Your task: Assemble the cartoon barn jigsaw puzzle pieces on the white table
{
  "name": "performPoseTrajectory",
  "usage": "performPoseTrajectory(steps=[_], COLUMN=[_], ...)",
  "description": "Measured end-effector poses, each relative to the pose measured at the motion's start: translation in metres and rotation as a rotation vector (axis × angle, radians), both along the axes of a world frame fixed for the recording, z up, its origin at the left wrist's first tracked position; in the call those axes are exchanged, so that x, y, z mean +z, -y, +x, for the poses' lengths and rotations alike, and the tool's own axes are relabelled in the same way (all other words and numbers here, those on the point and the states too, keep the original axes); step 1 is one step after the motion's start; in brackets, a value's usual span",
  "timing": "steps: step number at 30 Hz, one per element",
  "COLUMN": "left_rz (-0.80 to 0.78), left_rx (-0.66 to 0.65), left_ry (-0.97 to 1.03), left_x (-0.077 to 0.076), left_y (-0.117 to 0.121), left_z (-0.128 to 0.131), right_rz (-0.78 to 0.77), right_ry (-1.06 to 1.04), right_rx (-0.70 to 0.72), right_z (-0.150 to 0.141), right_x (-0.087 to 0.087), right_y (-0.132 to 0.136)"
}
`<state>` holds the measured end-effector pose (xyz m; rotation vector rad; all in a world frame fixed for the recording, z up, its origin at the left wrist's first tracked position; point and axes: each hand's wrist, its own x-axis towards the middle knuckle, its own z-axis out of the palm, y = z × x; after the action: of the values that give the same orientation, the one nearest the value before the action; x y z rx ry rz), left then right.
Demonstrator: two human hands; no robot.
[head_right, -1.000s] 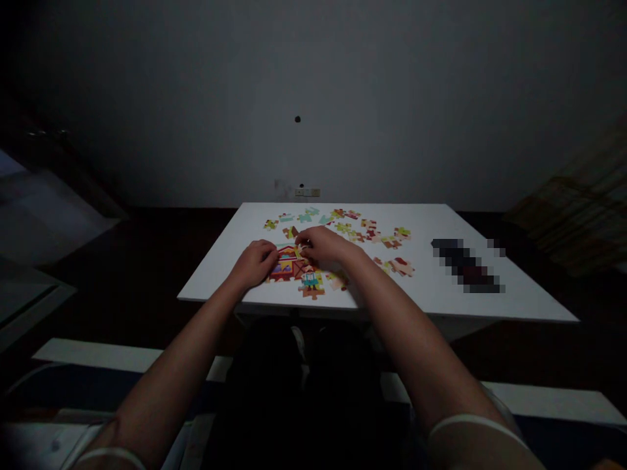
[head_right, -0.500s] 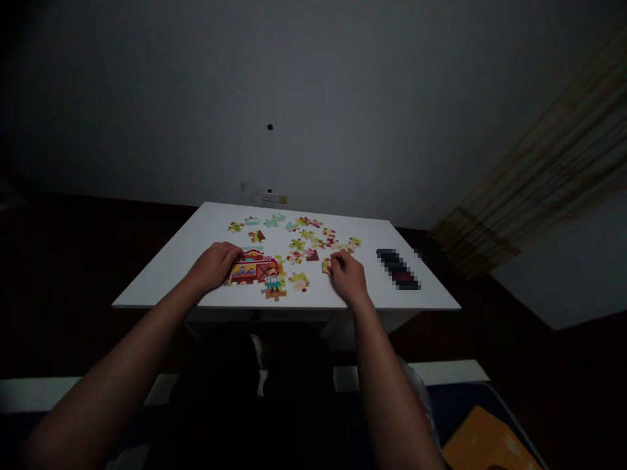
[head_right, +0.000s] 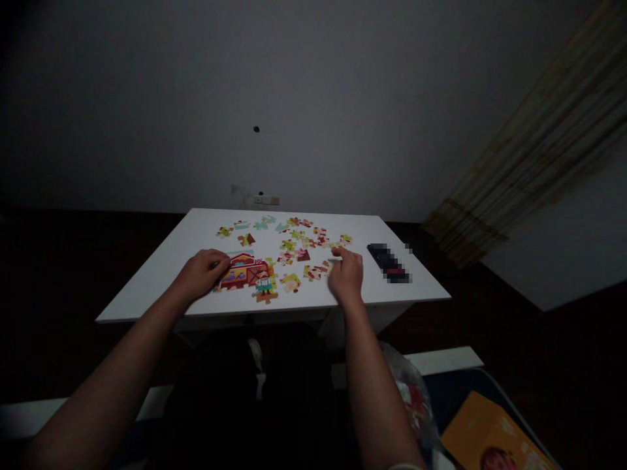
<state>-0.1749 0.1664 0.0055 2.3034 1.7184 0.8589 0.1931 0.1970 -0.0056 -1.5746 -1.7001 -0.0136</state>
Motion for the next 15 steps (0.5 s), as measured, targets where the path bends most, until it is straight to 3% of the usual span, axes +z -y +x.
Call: performPoseTrajectory(steps=[3,7,15], left_rz=[0.002,0.015,0.004], left_rx=[-0.006,0.008,0.045], left_ry=[-0.032,-0.038,-0.056], left_x=[-0.001,-0.003,-0.003], left_y=[-0.002,-0.003,0.000], left_z=[-0.001,-0.002,0.001], right_rz=[0.047,0.019,-0.092], right_ry=[-0.084,0.076,0.293], right_rx=[-0.050,0.060,0.131], right_z=[0.021,0.043,0.043], right_x=[-0.004,-0.009,-0.018], right_y=[-0.004,-0.004,-0.003])
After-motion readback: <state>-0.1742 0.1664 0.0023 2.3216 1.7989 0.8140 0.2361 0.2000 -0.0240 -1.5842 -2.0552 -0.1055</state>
